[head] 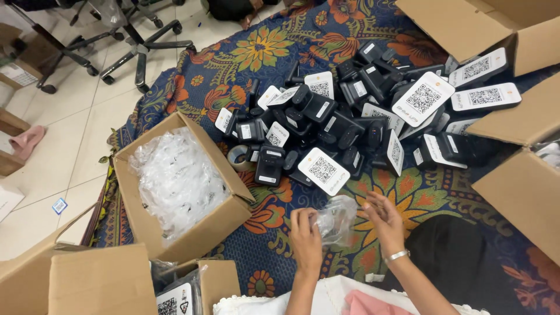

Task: The person packs electronic devices into clear plastic bags and then places them into larger cardboard boxes.

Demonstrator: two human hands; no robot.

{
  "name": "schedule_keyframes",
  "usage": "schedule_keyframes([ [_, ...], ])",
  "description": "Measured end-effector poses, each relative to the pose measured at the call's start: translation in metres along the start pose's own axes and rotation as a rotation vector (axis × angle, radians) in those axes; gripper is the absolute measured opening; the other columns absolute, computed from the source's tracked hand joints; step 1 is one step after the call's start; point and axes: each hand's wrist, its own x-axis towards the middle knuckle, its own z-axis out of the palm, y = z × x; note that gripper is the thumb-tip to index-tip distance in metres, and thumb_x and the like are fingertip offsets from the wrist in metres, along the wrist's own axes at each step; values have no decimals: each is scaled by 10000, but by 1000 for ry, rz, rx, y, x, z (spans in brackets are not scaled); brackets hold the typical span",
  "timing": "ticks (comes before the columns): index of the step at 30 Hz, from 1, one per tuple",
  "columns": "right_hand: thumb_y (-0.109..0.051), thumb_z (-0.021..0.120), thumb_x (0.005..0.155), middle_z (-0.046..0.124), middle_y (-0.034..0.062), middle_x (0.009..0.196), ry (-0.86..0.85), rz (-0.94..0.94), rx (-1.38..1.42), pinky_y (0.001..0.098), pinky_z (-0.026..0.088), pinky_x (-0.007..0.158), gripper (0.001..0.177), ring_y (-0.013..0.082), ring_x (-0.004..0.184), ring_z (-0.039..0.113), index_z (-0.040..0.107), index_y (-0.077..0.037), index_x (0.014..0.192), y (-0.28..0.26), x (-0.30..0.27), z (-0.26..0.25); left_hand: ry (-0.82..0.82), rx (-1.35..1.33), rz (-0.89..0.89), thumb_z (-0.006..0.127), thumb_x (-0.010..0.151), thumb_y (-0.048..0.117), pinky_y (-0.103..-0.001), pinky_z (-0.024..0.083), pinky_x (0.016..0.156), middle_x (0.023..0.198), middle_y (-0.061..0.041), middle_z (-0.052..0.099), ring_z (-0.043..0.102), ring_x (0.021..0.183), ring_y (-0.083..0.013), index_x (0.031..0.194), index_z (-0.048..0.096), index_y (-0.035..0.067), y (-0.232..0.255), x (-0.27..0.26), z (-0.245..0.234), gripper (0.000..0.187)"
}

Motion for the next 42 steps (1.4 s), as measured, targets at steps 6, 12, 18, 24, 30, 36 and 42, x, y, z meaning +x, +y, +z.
schedule_keyframes([
  [6, -80, 604, 1032, 748, 94, 1099, -144, -315, -259, 297, 591, 870, 202, 162, 975, 742, 704, 32, 1167, -7, -50, 9, 76, 65, 56, 616, 919, -28, -450, 548, 749, 1155, -123, 601, 702, 963, -360, 1091, 610, 47, 16, -19, 15, 188],
  [12, -63, 533, 971, 724, 77, 1175, -312, 180, 128, 325, 565, 876, 380, 161, 1017, 689, 639, -33, 1335, 52, -13, -4, -33, 193, 425, 639, 920, -5, -422, 606, 669, 1256, -130, 630, 745, 883, -366, 1200, 609, 13, 14, -69, 54, 282],
  [18, -140, 586, 939, 698, 91, 1208, -567, 403, 577, 337, 587, 889, 478, 203, 1019, 687, 545, -50, 1407, -16, -12, 1, -159, 51, 466, 673, 863, 40, -418, 599, 649, 1254, -160, 633, 740, 846, -362, 1173, 622, 32, 84, -57, 13, 314],
  [24, -303, 576, 983, 597, 148, 1373, -615, 415, 574, 389, 489, 1045, 590, 250, 1221, 595, 436, -9, 1475, -26, -9, -21, -83, -142, 44, 666, 904, 216, -383, 554, 513, 1161, -142, 644, 687, 638, -266, 1158, 604, 2, 82, -35, 6, 338],
  [30, -351, 663, 924, 532, 63, 1527, -755, 113, 134, 296, 379, 1108, 772, 166, 1389, 482, 352, -99, 1584, -69, -31, -13, 155, 263, 88, 625, 1000, 362, -440, 529, 707, 1088, -165, 631, 671, 864, -339, 1152, 607, -1, 70, 10, 9, 394],
  [36, -237, 836, 773, 470, 56, 1538, -803, 205, -186, 378, 486, 1026, 1013, 197, 1321, 511, 283, -179, 1620, -67, -27, -30, -315, 179, -253, 618, 999, 411, -484, 499, 728, 864, -205, 692, 657, 812, -402, 1010, 709, 36, 20, 30, 28, 386],
  [42, -120, 890, 699, 590, 115, 1498, -883, 31, -104, 328, 492, 888, 1333, 247, 1216, 625, -31, -250, 1654, -29, -1, -71, 109, 124, -54, 546, 1024, 274, -494, 494, 693, 886, -185, 721, 679, 837, -412, 987, 658, 54, -47, 17, 41, 249],
])
